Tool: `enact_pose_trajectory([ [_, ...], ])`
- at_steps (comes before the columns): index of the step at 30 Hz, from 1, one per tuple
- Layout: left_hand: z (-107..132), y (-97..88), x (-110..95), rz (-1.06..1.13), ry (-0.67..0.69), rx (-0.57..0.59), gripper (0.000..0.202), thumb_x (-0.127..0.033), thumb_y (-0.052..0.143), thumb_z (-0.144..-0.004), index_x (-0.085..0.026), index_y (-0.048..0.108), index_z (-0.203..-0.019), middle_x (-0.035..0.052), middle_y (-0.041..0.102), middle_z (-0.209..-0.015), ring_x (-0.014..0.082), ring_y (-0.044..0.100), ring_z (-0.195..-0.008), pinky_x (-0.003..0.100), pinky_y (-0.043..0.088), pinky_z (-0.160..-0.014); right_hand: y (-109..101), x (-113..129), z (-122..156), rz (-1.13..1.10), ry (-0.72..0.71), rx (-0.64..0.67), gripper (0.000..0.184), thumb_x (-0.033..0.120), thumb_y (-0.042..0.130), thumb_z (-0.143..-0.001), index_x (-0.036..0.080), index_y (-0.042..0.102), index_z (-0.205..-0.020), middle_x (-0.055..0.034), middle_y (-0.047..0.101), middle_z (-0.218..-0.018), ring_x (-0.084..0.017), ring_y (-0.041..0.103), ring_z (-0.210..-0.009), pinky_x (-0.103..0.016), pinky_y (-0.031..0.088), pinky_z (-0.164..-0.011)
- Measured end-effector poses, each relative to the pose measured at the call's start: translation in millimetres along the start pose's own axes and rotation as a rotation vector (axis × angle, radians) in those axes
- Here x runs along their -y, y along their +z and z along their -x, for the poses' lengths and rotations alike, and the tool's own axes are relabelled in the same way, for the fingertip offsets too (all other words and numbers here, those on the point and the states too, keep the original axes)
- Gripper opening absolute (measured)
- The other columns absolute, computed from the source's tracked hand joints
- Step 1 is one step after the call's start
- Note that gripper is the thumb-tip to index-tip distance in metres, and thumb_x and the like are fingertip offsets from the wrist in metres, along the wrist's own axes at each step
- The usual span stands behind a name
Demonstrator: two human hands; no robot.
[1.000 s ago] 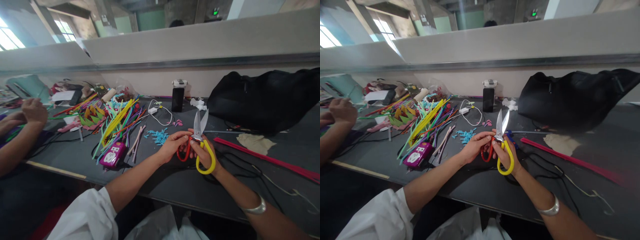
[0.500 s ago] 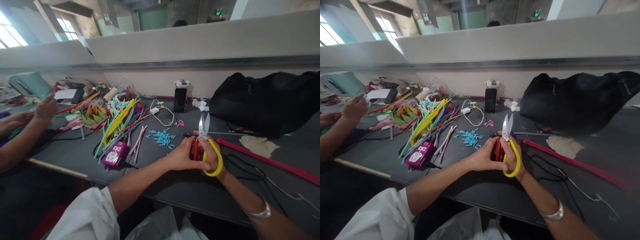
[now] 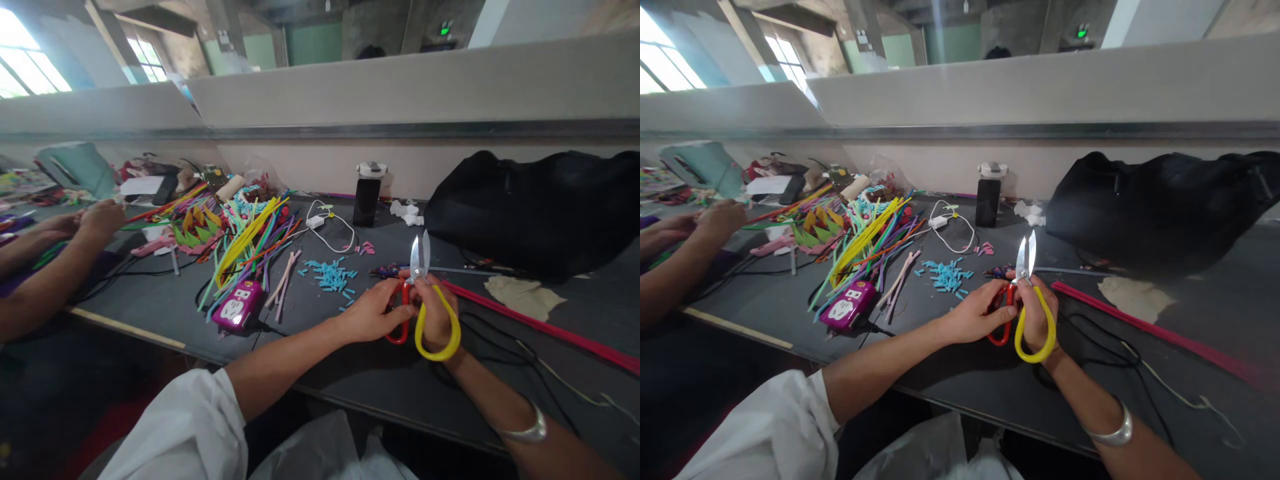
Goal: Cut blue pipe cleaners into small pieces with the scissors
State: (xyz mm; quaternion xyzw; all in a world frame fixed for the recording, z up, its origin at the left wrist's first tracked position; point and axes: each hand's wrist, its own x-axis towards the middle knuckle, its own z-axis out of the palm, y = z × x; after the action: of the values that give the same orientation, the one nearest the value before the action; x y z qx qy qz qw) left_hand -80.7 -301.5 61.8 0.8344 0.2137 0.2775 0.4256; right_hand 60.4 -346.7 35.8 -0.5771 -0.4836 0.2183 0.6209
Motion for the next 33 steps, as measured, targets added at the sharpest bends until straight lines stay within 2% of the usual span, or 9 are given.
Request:
enact_pose_trajectory([
  [5, 2, 1.0, -3, -0.004, -0.039, -0.035, 0.023, -0.039, 0.051, -0.088, -0.017, 0.053, -0.096, 0.0002, 0.051, -0.078, 0.0122, 0.045, -0.068, 0.024, 0.036, -0.063, 2, 0, 1, -0.035, 0.017, -0.027, 0.036, 0.045, 0.046, -0.086, 0.017, 0.068, -0.095, -0.0022, 0.060, -0.066, -0.013, 0.048, -0.052, -0.026, 0.038, -0.049],
  [10, 2, 2.4, 0, 0.093, -0.065, -0.071, 0.026, -0.039, 0.058, -0.084, -0.017, 0.057, -0.097, -0.0003, 0.053, -0.078, 0.0113, 0.045, -0.068, 0.023, 0.035, -0.064, 2, 7, 0, -0.026, 0.012, -0.047, 0.032, 0.042, 0.047, -0.087, 0.018, 0.068, -0.091, 0.0006, 0.054, -0.061, -0.012, 0.046, -0.052, -0.026, 0.037, -0.050],
  [14, -3, 0.2, 6, 0.498, -0.118, -0.055, 0.036, -0.045, 0.059, -0.083, -0.014, 0.057, -0.102, 0.0012, 0.057, -0.082, 0.0102, 0.049, -0.070, 0.024, 0.040, -0.068, -2, 12, 2, 0.118, -0.100, -0.052, 0.033, 0.042, 0.044, -0.090, 0.019, 0.066, -0.098, 0.0028, 0.048, -0.055, -0.013, 0.046, -0.050, -0.027, 0.039, -0.052],
  [18, -6, -1.7, 9, 0.899, -0.279, -0.054, 0.041, -0.051, 0.061, -0.080, -0.013, 0.058, -0.095, -0.0018, 0.050, -0.070, 0.0087, 0.049, -0.059, 0.025, 0.045, -0.062, -6, 14, 6, 0.233, -0.178, -0.047, 0.037, 0.045, 0.041, -0.091, 0.021, 0.065, -0.106, -0.0011, 0.058, -0.066, -0.015, 0.052, -0.055, -0.030, 0.043, -0.058],
  [21, -6, -2.8, 7, 1.038, -0.345, 0.012, 0.040, -0.051, 0.064, -0.078, -0.015, 0.056, -0.091, -0.0040, 0.045, -0.064, 0.0075, 0.045, -0.054, 0.025, 0.046, -0.058, -6, 14, 3, 0.247, -0.179, -0.062, 0.038, 0.045, 0.038, -0.092, 0.021, 0.065, -0.105, -0.0004, 0.055, -0.063, -0.015, 0.051, -0.055, -0.030, 0.043, -0.059],
  [24, -5, -6.1, 5, 1.112, -0.406, 0.068, 0.034, -0.047, 0.065, -0.079, -0.015, 0.054, -0.083, -0.0085, 0.030, -0.055, 0.0037, 0.029, -0.045, 0.018, 0.035, -0.047, -6, 13, -2, 0.200, -0.146, -0.064, 0.038, 0.044, 0.037, -0.093, 0.021, 0.065, -0.103, 0.0016, 0.049, -0.057, -0.015, 0.048, -0.052, -0.030, 0.041, -0.057],
  [28, -6, -14.9, 2, 1.146, -0.400, 0.052, 0.029, -0.042, 0.061, -0.083, -0.014, 0.053, -0.079, -0.0104, 0.016, -0.052, 0.0025, 0.012, -0.041, 0.015, 0.016, -0.040, -10, 6, -6, 0.055, -0.166, 0.099, 0.048, 0.051, 0.055, -0.082, 0.022, 0.057, -0.121, -0.0008, 0.057, -0.072, -0.016, 0.052, -0.059, -0.031, 0.046, -0.059],
  [31, -6, -20.8, 2, 1.147, -0.356, 0.028, 0.028, -0.041, 0.060, -0.083, -0.014, 0.053, -0.078, -0.0105, 0.014, -0.052, 0.0023, 0.010, -0.041, 0.015, 0.014, -0.039, -12, -2, -7, -0.055, -0.185, 0.211, 0.067, 0.051, 0.067, -0.073, 0.024, 0.047, -0.131, -0.0033, 0.059, -0.085, -0.018, 0.057, -0.068, -0.033, 0.049, -0.064],
  [33, -7, -23.0, 3, 1.149, -0.345, 0.002, 0.027, -0.040, 0.061, -0.083, -0.014, 0.053, -0.078, -0.0108, 0.014, -0.051, 0.0022, 0.009, -0.040, 0.016, 0.013, -0.039, -11, -10, -9, -0.098, -0.168, 0.239, 0.065, 0.049, 0.070, -0.072, 0.024, 0.049, -0.128, -0.0031, 0.059, -0.085, -0.018, 0.058, -0.070, -0.033, 0.050, -0.066],
])
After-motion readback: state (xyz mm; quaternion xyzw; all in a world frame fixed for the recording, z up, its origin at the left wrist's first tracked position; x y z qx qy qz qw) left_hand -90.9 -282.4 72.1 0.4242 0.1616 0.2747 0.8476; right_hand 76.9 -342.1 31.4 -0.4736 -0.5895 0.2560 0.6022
